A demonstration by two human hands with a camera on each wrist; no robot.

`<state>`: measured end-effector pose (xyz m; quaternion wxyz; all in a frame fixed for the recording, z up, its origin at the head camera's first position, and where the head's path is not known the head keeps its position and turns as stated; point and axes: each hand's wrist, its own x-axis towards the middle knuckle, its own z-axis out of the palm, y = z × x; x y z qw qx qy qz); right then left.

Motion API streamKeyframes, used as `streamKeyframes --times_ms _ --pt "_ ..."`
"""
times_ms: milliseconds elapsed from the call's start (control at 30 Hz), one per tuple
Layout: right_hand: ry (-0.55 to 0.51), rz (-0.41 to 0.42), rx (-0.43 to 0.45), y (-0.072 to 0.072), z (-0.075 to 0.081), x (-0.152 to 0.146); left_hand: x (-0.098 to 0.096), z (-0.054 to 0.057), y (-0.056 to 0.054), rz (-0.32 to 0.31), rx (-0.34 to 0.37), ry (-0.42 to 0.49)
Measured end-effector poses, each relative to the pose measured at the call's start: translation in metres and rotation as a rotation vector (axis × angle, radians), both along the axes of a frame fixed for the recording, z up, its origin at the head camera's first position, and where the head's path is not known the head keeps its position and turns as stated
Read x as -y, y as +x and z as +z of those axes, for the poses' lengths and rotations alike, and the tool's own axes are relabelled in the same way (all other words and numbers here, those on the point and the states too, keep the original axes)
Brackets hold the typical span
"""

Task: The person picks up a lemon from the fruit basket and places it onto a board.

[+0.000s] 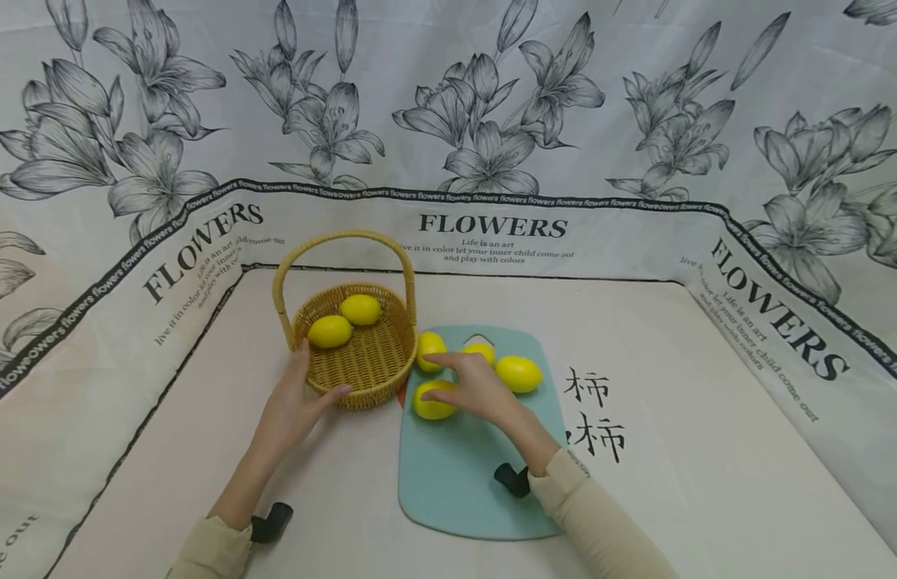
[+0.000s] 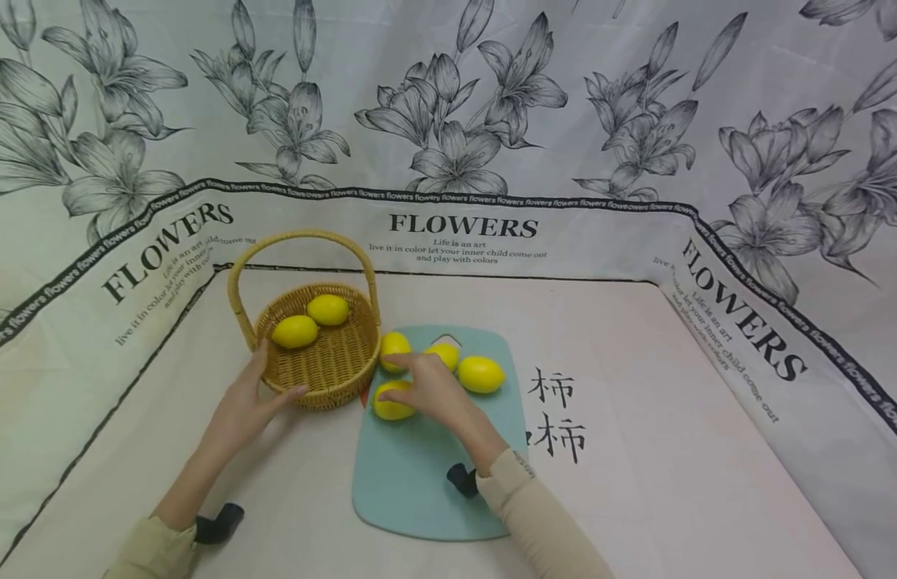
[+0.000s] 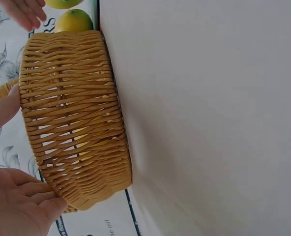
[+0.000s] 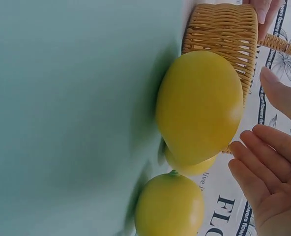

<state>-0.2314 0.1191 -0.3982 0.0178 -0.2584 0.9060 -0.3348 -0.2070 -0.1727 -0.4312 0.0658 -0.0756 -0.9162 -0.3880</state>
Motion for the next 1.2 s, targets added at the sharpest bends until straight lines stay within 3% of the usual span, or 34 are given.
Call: streamKeyframes --times_ms 800,1200 --pt "-0.044 0.0 -0.115 -0.021 0.012 0.024 0.001 -0.002 -0.001 -0.001 -0.003 0.01" --pt "-0.08 0.002 -0.104 -0.034 0.019 0.042 0.003 -0.005 -0.003 0.001 0.005 0.012"
